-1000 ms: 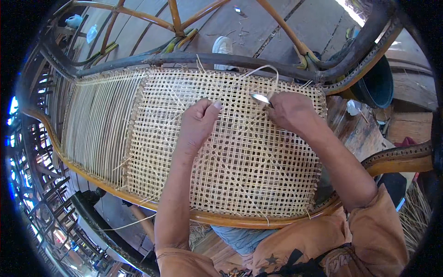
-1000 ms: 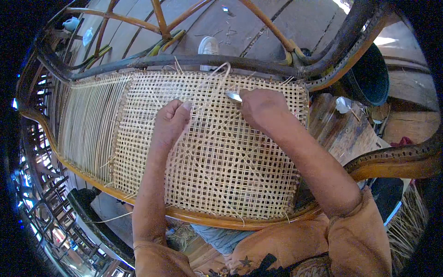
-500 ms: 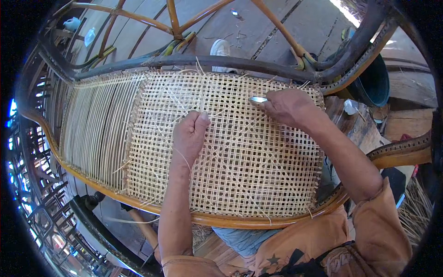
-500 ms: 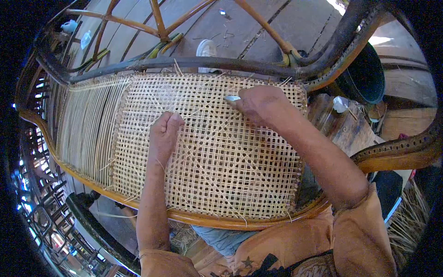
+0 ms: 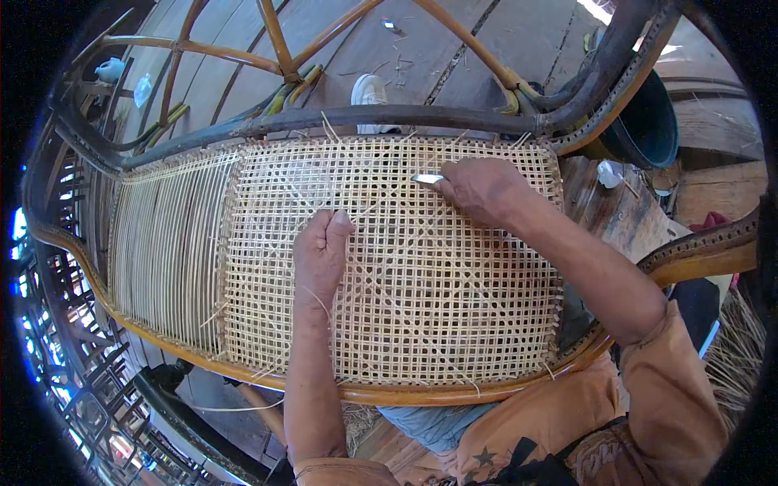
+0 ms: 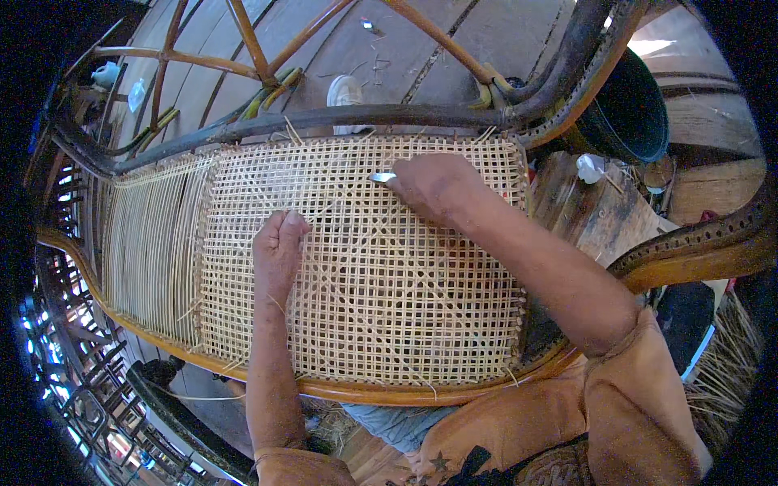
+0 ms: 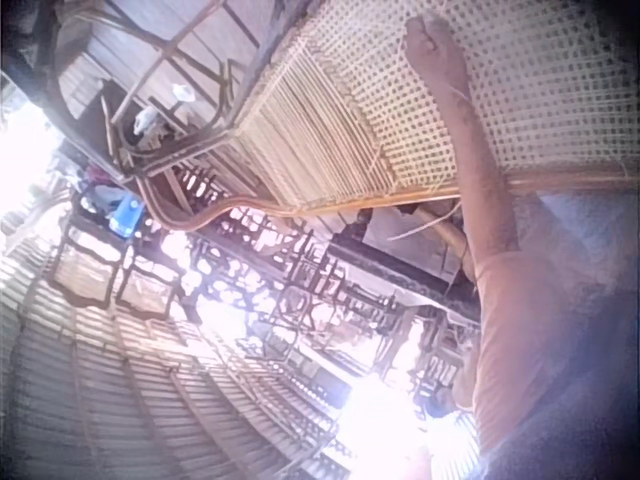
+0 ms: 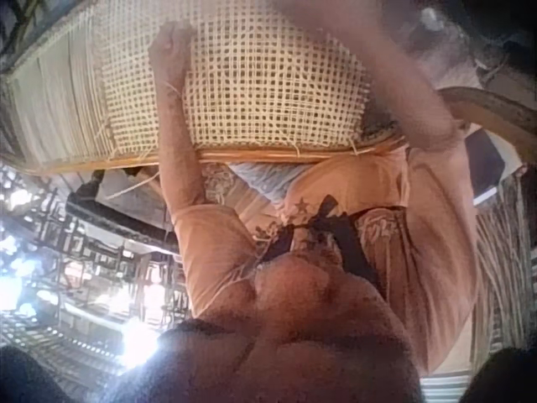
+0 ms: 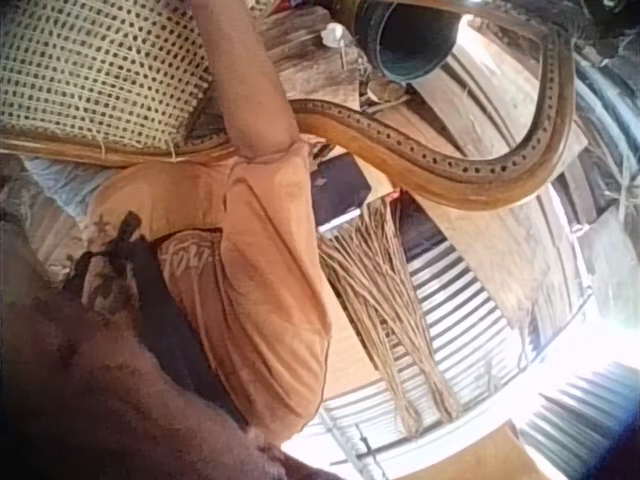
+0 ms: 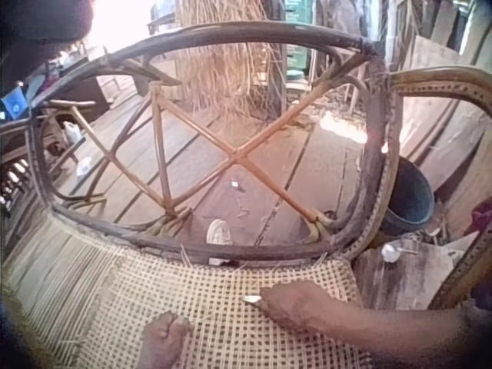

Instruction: The recorder is weaving and securing a rattan or cane mesh into a wooden chair frame.

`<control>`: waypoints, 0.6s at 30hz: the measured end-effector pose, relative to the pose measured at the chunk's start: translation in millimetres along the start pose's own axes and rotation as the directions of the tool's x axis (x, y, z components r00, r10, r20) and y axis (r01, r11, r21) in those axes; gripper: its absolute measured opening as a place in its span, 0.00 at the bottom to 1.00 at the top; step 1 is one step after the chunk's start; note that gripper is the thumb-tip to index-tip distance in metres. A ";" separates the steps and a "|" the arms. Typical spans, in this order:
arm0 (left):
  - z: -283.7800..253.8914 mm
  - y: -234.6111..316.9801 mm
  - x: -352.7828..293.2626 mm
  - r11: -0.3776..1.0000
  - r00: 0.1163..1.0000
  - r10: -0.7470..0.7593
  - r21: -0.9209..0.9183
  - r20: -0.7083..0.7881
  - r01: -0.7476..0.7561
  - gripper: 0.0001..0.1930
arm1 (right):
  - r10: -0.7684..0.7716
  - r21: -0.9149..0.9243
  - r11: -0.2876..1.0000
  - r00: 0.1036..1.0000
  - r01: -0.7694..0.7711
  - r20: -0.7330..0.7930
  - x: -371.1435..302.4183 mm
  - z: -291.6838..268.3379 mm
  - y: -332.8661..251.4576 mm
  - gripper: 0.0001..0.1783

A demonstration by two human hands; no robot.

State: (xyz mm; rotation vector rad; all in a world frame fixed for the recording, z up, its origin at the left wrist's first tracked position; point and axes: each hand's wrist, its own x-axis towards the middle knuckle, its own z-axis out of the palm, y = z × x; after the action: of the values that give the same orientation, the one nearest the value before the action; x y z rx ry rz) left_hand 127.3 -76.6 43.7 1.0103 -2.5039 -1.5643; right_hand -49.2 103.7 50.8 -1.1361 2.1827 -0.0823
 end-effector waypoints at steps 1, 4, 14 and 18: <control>1.4 -1.3 -0.5 0.999 1.000 -0.001 -0.046 -0.015 0.001 0.16 | -0.001 0.008 1.000 0.999 0.002 -0.048 -1.6 0.8 -2.1 0.18; 3.5 -1.4 -1.2 0.998 0.999 -0.002 -0.063 -0.040 -0.001 0.15 | 0.036 0.055 0.998 0.999 -0.038 0.032 -5.2 0.0 0.2 0.22; 2.5 4.0 -0.8 0.999 0.998 -0.043 -0.026 -0.046 0.041 0.16 | -0.031 0.022 0.999 0.996 0.030 0.082 -5.0 -8.0 -6.9 0.22; 1.2 1.2 -0.5 1.000 0.998 -0.002 -0.005 -0.058 0.002 0.16 | -0.029 0.029 0.999 0.996 0.027 0.080 0.0 -7.5 -10.5 0.21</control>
State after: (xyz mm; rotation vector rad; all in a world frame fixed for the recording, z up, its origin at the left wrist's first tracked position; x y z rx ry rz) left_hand 126.7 -75.0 44.3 1.0420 -2.4607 -1.5183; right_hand -46.2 95.4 60.2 -1.1354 2.0894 -0.0776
